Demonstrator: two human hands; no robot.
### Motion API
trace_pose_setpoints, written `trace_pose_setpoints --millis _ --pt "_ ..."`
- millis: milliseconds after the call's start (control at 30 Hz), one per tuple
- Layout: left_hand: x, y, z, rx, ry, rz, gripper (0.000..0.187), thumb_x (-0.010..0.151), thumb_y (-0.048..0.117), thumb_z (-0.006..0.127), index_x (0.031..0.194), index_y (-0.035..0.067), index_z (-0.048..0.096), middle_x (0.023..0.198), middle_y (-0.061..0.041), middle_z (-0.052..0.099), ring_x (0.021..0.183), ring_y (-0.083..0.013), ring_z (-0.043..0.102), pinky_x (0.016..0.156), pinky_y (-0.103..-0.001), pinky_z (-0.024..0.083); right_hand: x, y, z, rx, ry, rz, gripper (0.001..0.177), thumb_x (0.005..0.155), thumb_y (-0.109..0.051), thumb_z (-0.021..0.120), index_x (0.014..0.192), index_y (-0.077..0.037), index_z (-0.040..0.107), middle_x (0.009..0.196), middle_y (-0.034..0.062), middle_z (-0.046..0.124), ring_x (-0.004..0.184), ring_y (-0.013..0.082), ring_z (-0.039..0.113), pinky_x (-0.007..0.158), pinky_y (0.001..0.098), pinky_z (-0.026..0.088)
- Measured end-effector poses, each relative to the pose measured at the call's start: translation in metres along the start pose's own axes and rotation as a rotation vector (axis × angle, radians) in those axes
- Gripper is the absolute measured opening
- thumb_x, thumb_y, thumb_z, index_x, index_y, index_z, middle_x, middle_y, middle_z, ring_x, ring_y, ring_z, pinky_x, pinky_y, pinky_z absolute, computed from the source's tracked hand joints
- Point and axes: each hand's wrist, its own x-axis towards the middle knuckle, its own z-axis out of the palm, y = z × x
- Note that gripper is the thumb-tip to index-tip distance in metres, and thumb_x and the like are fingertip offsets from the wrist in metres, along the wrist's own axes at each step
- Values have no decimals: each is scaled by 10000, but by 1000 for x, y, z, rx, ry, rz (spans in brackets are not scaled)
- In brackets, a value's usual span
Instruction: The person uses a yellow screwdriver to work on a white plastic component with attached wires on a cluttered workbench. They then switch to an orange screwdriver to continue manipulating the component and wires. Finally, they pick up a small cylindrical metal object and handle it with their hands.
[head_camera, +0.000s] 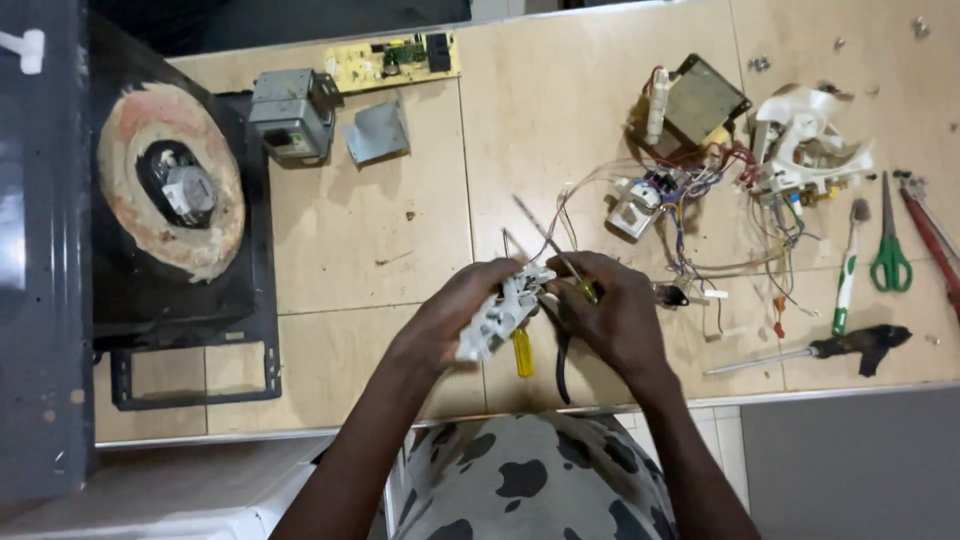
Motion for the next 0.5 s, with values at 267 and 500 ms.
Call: trace_pose_setpoints --millis 267,500 --pt "-23 -17 -4 233 -203 542 853 917 678 498 1498 66 368 1467 -227 482 1287 -368 537 1059 -486 478 5 -13 25 428 238 483 247 841 -123 856 1051 -29 767 704 124 682 534 138 591 433 337 595" --pt "5 -31 11 446 90 967 513 982 28 630 1459 23 442 1244 -192 541 1050 -349 713 898 -443 619 -4 -4 49 435 338 342 173 909 -114 818 1005 17 758 633 135 698 468 112 590 446 283 556"
